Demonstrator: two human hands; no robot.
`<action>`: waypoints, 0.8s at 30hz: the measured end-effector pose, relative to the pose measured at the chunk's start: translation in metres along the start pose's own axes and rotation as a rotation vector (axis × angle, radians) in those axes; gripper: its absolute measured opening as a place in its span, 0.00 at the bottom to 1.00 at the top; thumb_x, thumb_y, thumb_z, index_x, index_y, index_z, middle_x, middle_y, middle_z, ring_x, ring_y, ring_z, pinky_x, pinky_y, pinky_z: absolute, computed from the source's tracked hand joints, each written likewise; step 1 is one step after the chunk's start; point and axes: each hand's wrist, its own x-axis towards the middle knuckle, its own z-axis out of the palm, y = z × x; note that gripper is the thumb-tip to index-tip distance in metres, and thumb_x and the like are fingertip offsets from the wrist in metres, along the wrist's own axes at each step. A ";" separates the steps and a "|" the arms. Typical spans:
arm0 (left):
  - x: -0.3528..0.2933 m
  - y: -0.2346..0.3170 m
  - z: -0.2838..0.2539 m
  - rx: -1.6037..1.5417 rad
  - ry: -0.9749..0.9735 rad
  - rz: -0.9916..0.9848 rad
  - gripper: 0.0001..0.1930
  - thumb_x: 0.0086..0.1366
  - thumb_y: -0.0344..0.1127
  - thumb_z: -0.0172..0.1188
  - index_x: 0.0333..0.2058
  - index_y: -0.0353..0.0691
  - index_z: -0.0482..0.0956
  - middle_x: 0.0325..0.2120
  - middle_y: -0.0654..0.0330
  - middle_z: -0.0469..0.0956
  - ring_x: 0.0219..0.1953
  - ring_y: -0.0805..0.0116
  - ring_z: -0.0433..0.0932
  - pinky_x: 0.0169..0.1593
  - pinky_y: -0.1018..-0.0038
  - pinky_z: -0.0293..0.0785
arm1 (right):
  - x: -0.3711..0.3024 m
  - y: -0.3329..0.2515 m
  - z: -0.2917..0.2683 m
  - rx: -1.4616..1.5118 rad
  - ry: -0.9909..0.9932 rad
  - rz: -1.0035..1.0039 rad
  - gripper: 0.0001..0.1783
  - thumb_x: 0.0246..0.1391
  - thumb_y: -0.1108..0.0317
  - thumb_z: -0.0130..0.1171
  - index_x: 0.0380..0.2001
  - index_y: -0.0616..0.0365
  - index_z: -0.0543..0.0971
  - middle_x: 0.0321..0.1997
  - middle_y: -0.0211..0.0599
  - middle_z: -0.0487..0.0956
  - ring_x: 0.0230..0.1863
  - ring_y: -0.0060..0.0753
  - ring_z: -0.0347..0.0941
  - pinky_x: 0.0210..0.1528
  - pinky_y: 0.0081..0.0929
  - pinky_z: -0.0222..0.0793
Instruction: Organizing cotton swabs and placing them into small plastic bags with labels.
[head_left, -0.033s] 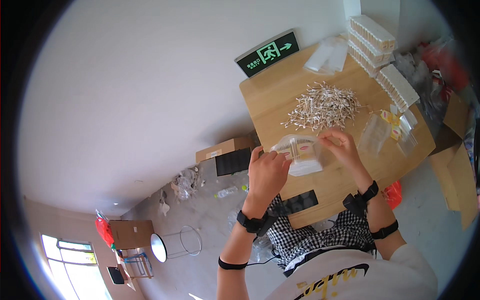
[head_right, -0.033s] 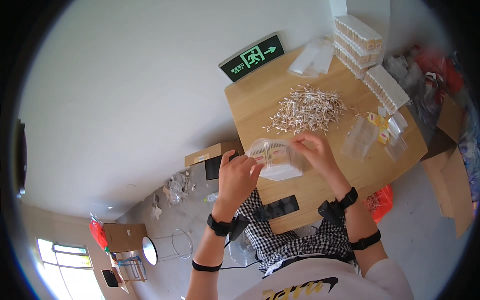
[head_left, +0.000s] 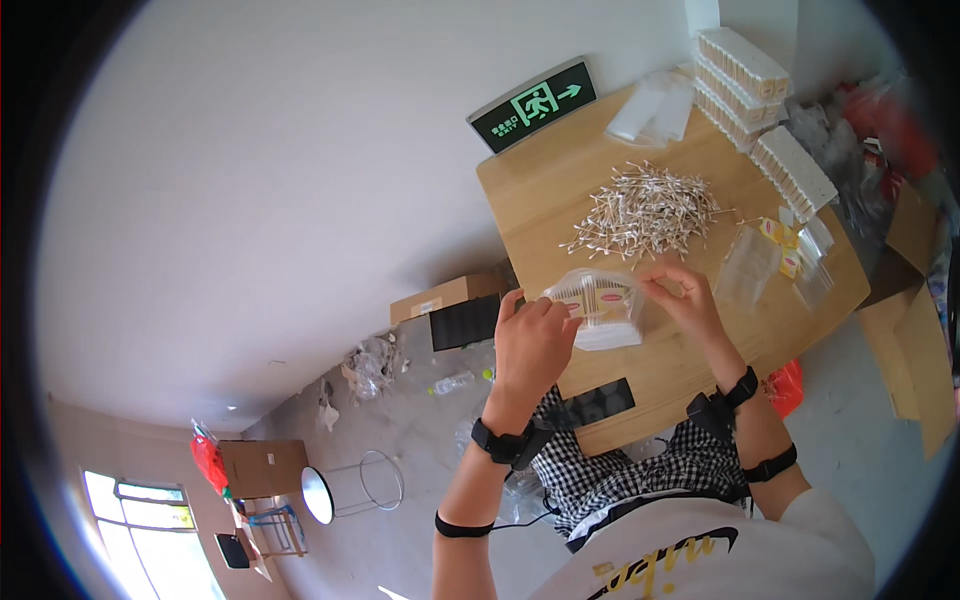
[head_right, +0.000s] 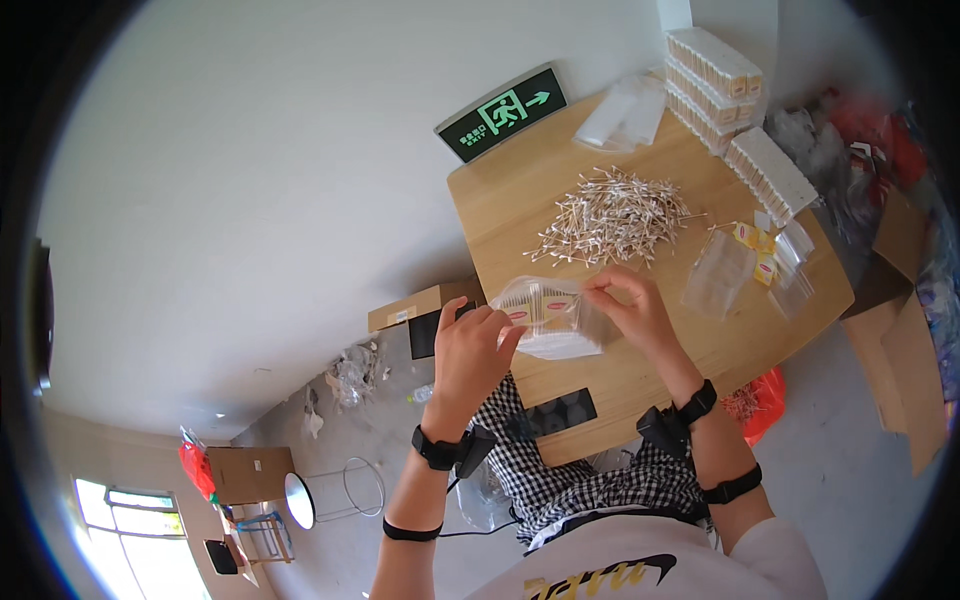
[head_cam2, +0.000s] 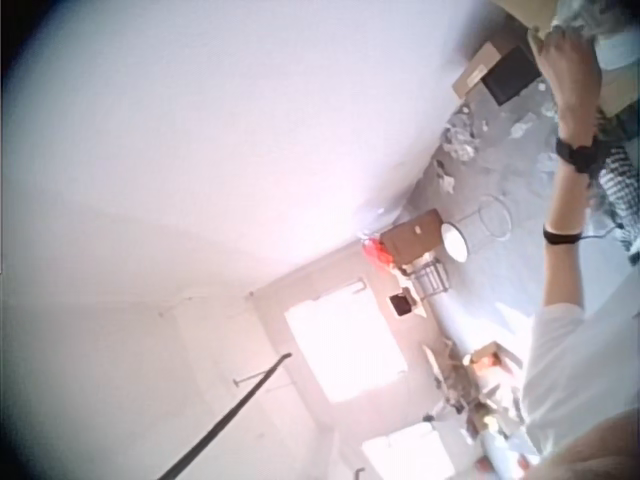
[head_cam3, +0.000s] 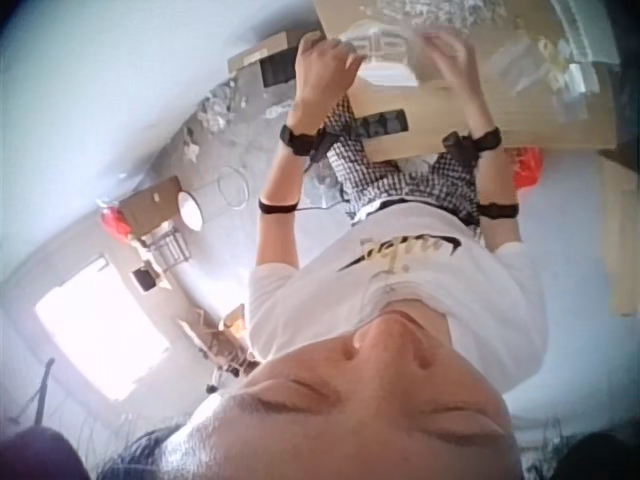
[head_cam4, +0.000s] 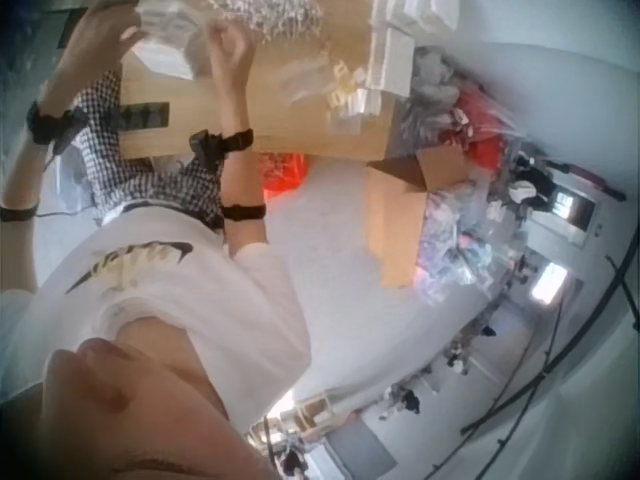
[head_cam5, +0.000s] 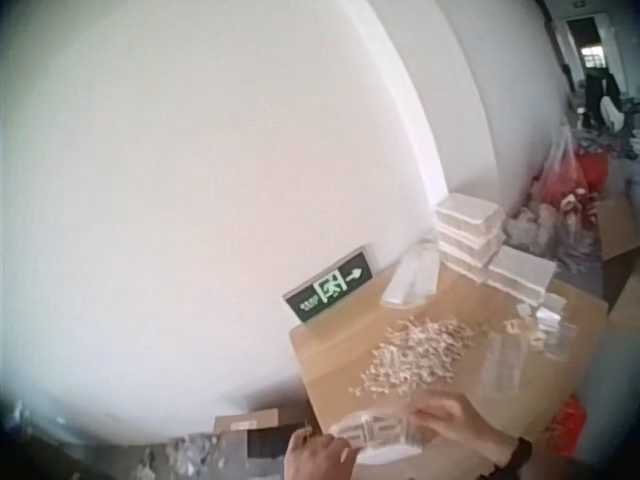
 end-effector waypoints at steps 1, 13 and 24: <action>0.005 0.005 -0.001 -0.004 -0.006 0.001 0.08 0.54 0.36 0.68 0.29 0.41 0.79 0.27 0.62 0.79 0.33 0.61 0.77 0.56 0.59 0.66 | -0.008 -0.001 -0.002 -0.001 0.003 0.006 0.05 0.53 0.73 0.64 0.31 0.64 0.81 0.33 0.31 0.81 0.39 0.23 0.75 0.46 0.22 0.68; 0.041 0.050 0.033 -0.119 0.116 0.308 0.13 0.48 0.34 0.71 0.35 0.46 0.82 0.36 0.63 0.78 0.43 0.63 0.76 0.56 0.61 0.67 | -0.032 -0.009 -0.015 -0.213 0.122 -0.196 0.03 0.51 0.73 0.65 0.31 0.57 0.82 0.31 0.30 0.80 0.36 0.30 0.75 0.47 0.26 0.64; 0.043 0.048 0.034 -0.207 0.211 0.307 0.06 0.51 0.32 0.70 0.29 0.46 0.82 0.23 0.67 0.77 0.29 0.68 0.76 0.52 0.63 0.67 | -0.033 -0.012 -0.006 -0.222 0.180 -0.168 0.04 0.51 0.71 0.66 0.30 0.57 0.81 0.30 0.30 0.80 0.34 0.31 0.73 0.45 0.27 0.64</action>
